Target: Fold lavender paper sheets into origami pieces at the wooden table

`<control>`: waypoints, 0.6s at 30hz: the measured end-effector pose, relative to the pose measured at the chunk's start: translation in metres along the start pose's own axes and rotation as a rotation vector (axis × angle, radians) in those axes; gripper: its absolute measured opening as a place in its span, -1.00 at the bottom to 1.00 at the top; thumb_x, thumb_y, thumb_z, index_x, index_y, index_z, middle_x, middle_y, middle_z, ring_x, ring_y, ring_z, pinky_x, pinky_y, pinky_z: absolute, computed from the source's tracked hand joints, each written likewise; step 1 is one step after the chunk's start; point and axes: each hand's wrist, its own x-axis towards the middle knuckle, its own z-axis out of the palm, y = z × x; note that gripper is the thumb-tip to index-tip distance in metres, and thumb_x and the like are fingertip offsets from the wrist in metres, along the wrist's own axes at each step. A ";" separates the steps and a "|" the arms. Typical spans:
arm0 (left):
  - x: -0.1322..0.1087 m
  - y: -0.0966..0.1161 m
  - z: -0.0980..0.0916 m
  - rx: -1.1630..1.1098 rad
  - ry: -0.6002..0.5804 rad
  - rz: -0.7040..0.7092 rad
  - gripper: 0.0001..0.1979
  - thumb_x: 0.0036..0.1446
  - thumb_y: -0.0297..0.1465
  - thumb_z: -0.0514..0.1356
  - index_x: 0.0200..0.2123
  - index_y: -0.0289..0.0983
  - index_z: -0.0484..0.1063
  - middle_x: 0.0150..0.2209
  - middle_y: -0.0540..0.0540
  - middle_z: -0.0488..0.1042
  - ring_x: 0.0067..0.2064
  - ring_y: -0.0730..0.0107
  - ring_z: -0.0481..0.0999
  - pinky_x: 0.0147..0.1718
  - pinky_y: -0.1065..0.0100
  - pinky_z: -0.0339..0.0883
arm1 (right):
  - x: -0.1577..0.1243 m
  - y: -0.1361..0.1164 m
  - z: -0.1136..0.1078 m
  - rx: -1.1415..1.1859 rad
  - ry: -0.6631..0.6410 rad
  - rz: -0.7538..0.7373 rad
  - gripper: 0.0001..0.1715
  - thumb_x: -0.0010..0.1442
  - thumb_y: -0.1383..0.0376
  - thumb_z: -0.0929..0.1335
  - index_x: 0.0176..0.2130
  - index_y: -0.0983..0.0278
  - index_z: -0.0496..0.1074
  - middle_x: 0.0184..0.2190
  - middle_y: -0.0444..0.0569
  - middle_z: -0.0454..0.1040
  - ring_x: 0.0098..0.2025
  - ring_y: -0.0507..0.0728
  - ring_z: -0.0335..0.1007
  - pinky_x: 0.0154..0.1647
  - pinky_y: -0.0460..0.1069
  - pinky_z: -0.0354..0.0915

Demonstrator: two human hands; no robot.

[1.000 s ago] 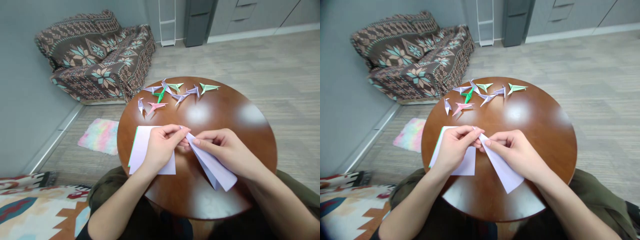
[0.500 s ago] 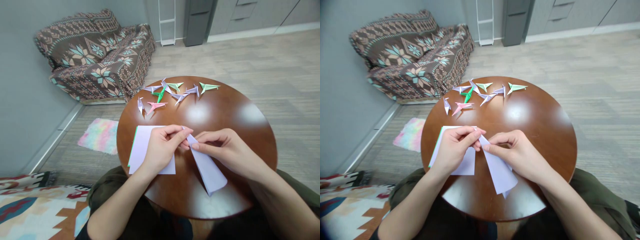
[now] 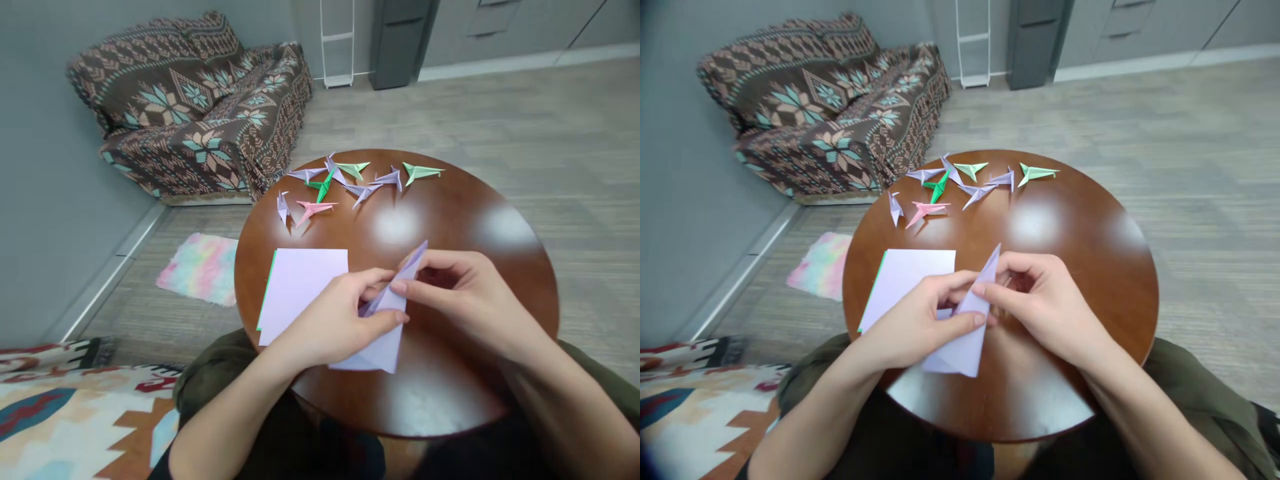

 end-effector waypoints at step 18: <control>-0.003 -0.003 -0.008 0.104 0.071 0.016 -0.71 0.27 -0.20 0.27 -0.25 -0.33 0.64 -0.32 -0.14 0.68 -0.36 0.35 0.57 -0.43 0.44 0.26 | 0.003 0.000 -0.006 0.013 -0.021 0.088 -0.69 -0.01 0.08 0.63 -0.49 0.24 0.64 -0.50 -0.07 0.56 -0.42 0.08 0.39 -0.39 -0.05 0.29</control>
